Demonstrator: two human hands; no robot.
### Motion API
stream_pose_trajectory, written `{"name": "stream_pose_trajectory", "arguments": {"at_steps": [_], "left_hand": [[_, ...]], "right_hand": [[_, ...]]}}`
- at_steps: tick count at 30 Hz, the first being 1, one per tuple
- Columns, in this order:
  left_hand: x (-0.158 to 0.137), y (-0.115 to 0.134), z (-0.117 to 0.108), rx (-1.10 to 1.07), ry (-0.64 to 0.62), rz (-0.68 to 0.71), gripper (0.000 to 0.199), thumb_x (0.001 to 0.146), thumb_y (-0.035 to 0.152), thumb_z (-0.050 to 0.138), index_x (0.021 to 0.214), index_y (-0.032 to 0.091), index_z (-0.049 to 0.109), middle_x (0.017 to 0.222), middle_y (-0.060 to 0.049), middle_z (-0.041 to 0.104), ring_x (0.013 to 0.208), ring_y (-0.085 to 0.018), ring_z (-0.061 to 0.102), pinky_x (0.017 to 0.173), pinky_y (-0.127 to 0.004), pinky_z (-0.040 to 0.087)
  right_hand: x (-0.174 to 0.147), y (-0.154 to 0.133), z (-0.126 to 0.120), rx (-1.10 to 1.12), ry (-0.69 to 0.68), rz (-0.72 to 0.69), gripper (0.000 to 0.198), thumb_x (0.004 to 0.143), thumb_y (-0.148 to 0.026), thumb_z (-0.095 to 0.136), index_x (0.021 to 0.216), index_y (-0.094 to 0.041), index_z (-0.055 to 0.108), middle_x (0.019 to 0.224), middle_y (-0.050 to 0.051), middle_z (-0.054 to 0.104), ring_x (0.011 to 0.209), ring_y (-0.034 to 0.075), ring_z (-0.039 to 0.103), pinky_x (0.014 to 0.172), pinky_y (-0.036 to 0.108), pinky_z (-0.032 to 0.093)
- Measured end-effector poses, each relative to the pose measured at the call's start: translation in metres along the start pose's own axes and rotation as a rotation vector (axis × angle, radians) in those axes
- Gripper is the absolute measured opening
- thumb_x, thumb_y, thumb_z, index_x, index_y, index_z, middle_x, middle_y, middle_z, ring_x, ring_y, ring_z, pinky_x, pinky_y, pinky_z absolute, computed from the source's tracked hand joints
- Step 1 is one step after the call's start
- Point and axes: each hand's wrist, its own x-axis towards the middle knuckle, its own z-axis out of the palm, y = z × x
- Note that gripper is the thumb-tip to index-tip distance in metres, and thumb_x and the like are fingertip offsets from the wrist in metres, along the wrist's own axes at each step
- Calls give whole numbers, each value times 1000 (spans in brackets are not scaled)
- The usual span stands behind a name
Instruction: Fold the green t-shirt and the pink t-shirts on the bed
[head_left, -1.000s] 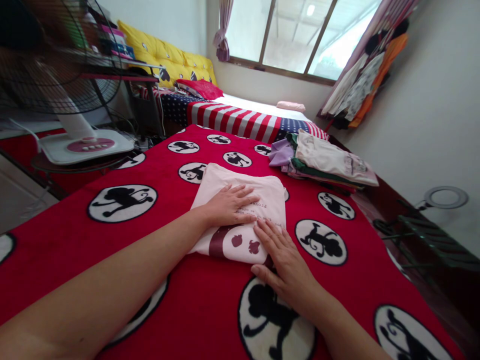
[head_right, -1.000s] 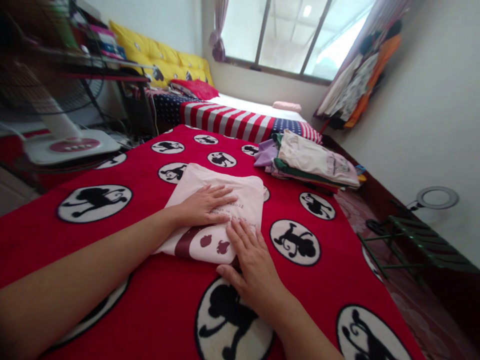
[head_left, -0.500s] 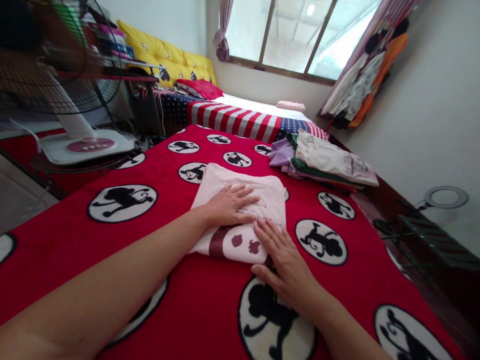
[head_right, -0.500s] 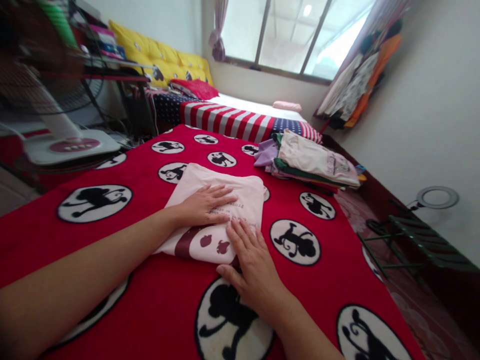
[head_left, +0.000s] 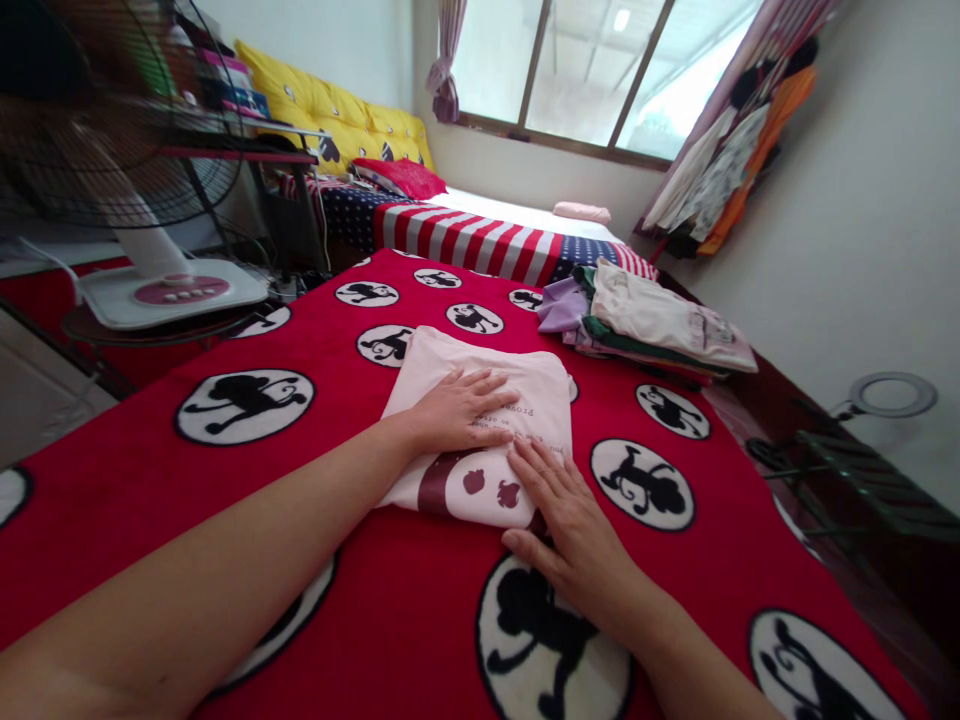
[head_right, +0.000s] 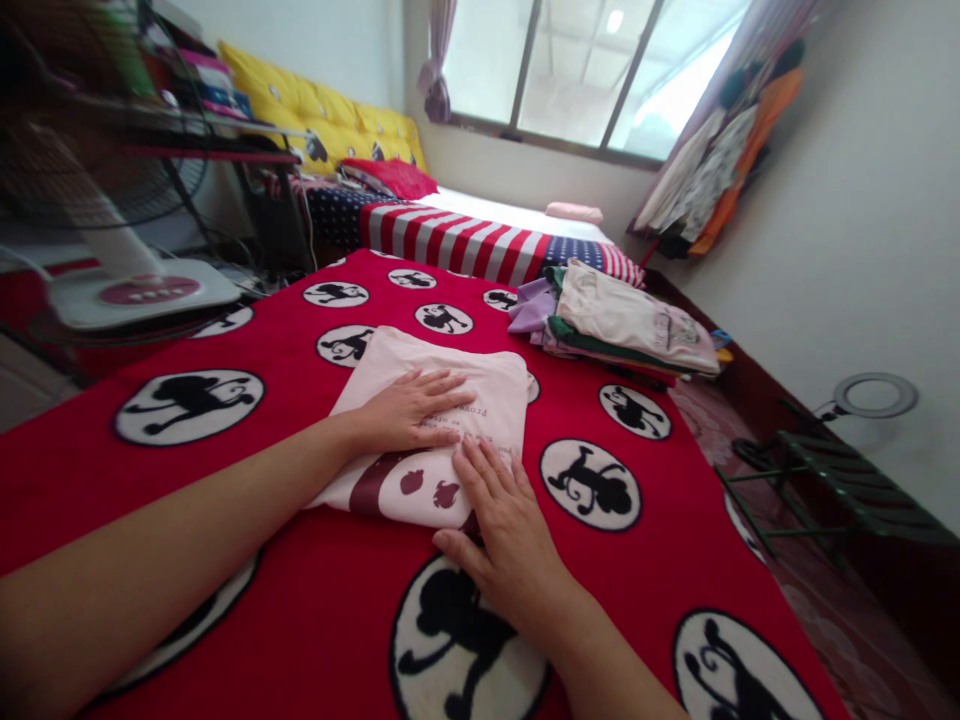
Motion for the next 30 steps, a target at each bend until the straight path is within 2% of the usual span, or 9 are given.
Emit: {"name": "stream_pose_trajectory", "arguments": {"at_steps": [30], "left_hand": [[1,-1,1,-4,6,10,67,91,69,37,148,33,38,160,-3,24,148,-28,19,118,-48,11]], "right_hand": [[1,2,1,-4,-6,-4,68,93,-44,50,152,-20,28,159,8,24,149,24,13,120,54,17]]}}
